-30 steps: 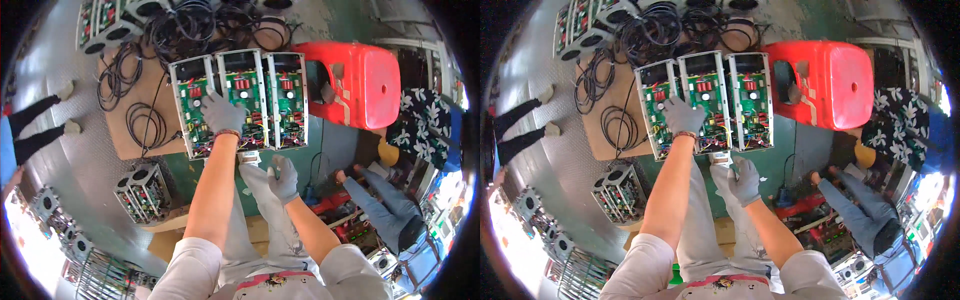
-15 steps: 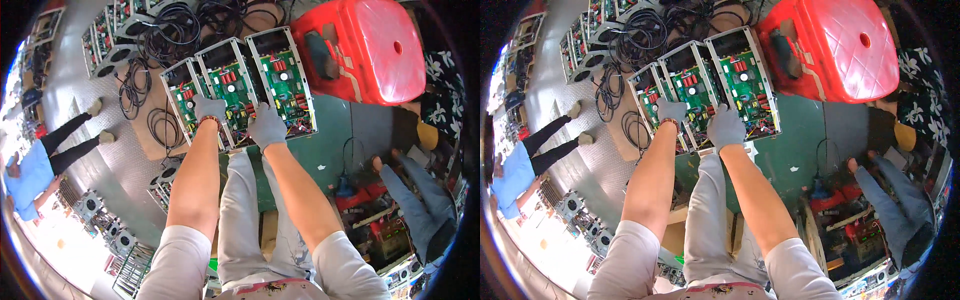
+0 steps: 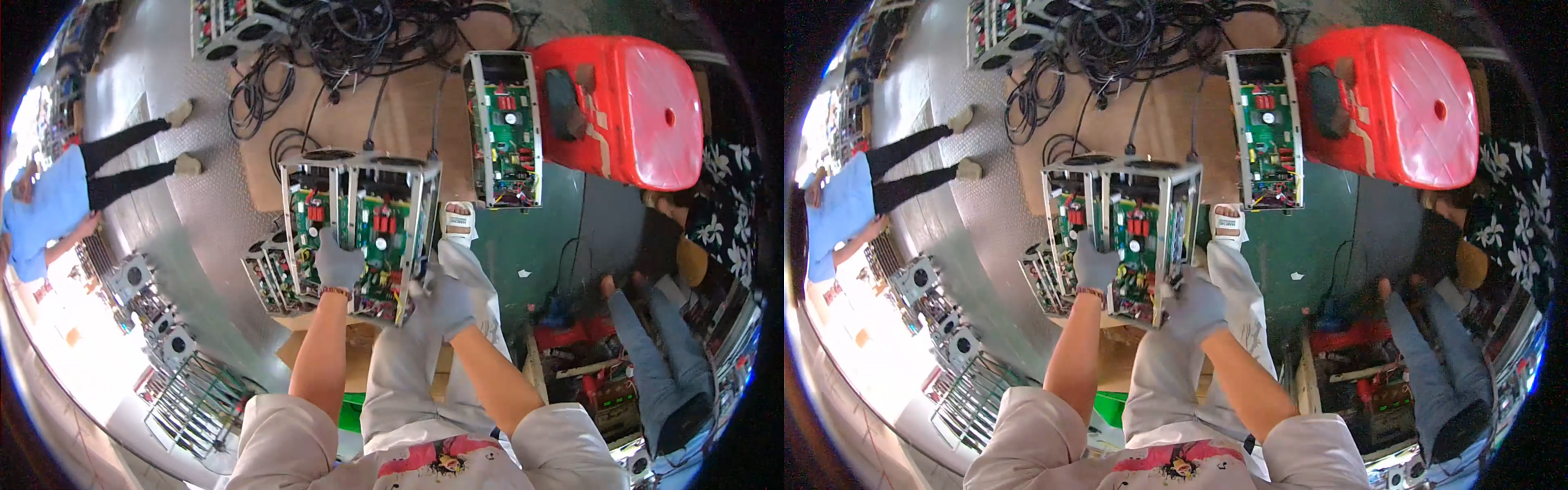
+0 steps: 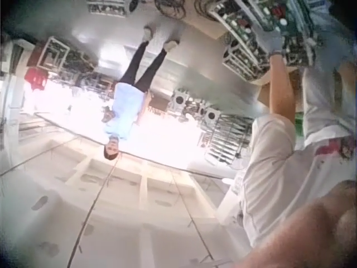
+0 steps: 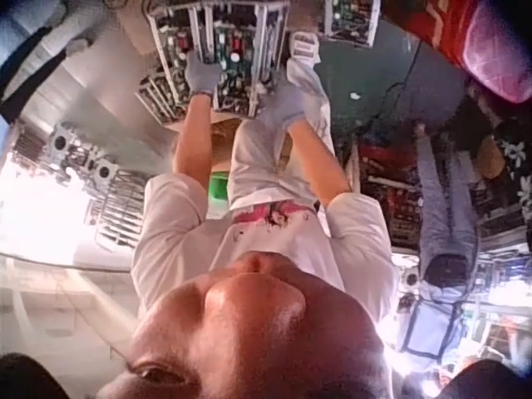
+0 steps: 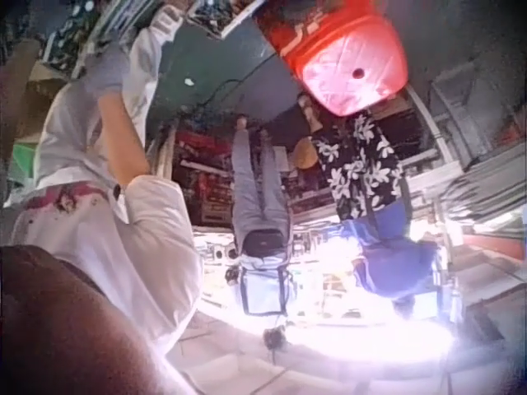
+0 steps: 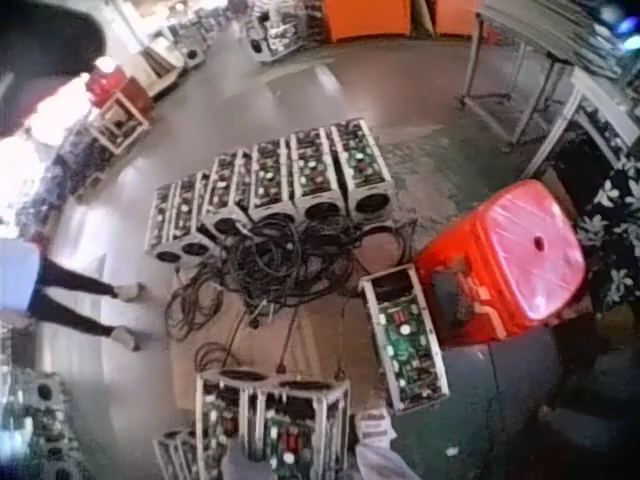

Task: Testing and sorting electronic power inverter units on a warehouse floor using probes.

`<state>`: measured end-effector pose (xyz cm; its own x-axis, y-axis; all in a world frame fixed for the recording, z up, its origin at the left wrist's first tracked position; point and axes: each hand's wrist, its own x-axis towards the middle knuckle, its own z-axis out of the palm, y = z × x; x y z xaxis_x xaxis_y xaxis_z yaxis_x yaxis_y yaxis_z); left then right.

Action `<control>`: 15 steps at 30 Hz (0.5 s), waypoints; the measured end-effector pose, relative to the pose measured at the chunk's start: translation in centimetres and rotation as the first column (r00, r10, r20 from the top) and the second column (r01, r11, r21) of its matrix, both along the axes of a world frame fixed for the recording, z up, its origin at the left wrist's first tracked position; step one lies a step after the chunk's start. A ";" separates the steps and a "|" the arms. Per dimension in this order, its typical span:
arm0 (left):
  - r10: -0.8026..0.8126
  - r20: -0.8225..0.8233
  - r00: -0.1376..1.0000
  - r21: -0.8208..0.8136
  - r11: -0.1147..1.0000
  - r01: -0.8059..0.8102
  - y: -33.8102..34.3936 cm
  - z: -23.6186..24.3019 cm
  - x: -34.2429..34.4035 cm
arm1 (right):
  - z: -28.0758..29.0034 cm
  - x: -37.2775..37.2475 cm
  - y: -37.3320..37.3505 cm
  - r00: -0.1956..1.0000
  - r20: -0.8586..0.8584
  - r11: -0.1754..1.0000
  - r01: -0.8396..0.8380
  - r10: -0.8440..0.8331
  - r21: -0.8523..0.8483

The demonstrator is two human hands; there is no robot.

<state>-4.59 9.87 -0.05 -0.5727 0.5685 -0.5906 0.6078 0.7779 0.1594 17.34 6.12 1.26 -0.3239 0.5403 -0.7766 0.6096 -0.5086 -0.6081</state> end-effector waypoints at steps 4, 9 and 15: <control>-0.037 0.044 0.998 0.038 0.999 0.036 -5.7 1.1 -2.3 | -3.7 -1.3 -3.7 0.910 -0.141 0.915 0.400 -0.389 0.061; -0.026 0.081 0.996 0.050 0.999 0.022 -12.7 0.8 -4.2 | -5.4 -4.3 -4.3 0.617 -0.310 0.691 0.658 -0.723 -0.300; 0.106 0.106 0.989 -0.053 0.994 -0.101 -18.8 0.3 -5.5 | -5.9 -9.0 -8.9 0.821 -0.378 0.899 0.429 -0.429 -0.089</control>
<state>-10.09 -8.98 0.27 -0.5577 0.4796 -0.6775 0.5049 0.8438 0.1817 8.33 -2.82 -4.69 -0.3276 0.6937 -0.6414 0.0524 -0.6645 -0.7454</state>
